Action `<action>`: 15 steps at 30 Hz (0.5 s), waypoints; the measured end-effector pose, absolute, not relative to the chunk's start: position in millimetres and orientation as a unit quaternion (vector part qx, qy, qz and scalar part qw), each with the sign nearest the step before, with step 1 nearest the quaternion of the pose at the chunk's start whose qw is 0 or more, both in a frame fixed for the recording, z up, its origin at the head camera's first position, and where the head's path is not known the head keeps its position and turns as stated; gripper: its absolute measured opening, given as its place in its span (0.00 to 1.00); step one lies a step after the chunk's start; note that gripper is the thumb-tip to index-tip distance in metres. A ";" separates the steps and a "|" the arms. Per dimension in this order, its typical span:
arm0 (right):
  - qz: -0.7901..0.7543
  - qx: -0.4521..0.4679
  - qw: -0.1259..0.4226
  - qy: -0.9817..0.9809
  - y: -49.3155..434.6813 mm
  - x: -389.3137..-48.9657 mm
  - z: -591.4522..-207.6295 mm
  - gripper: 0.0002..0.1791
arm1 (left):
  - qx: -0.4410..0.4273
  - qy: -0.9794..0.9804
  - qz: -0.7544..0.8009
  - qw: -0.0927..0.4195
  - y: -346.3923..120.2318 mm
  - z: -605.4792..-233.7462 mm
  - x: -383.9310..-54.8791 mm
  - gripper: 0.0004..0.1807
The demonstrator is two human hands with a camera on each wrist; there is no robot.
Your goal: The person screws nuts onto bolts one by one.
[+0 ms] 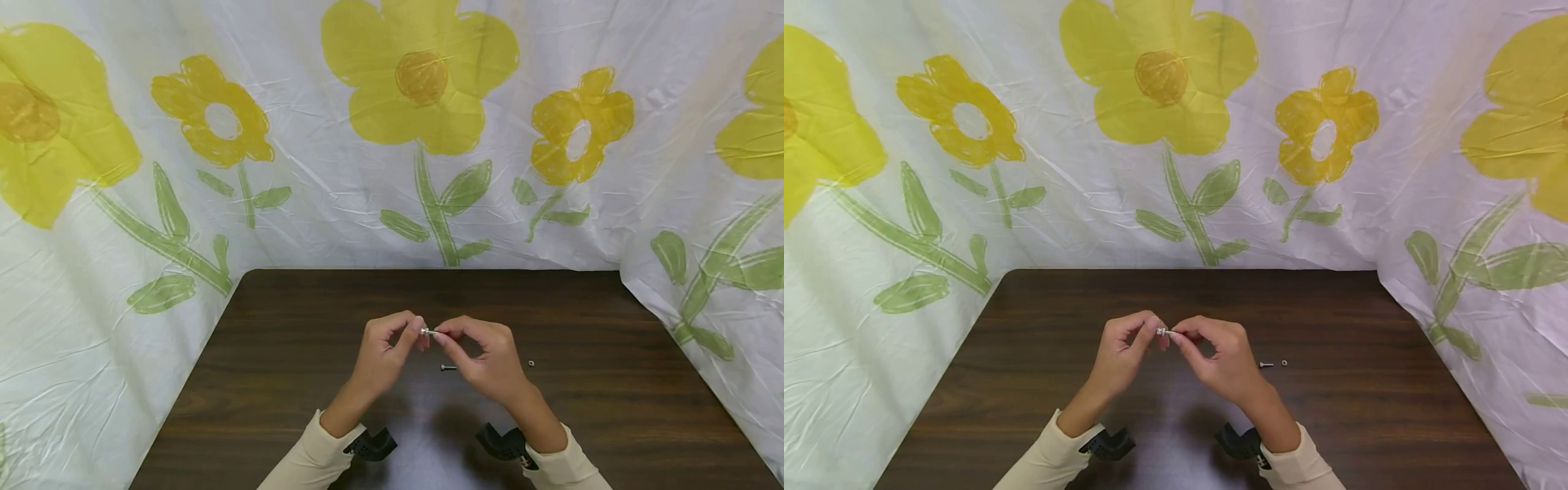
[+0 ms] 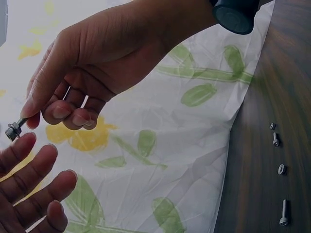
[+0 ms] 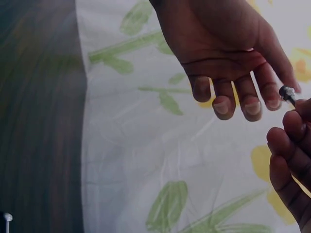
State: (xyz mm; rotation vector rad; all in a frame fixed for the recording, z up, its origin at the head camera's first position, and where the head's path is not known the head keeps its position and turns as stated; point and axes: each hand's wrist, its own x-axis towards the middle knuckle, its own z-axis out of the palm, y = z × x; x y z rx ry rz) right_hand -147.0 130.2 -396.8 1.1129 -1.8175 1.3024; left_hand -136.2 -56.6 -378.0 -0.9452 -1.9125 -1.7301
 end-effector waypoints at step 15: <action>0.494 0.411 0.336 -0.689 133.5 -149.5 -395.8 0.08 | -0.380 -0.652 -0.622 0.209 -60.8 -408.2 -157.1 0.16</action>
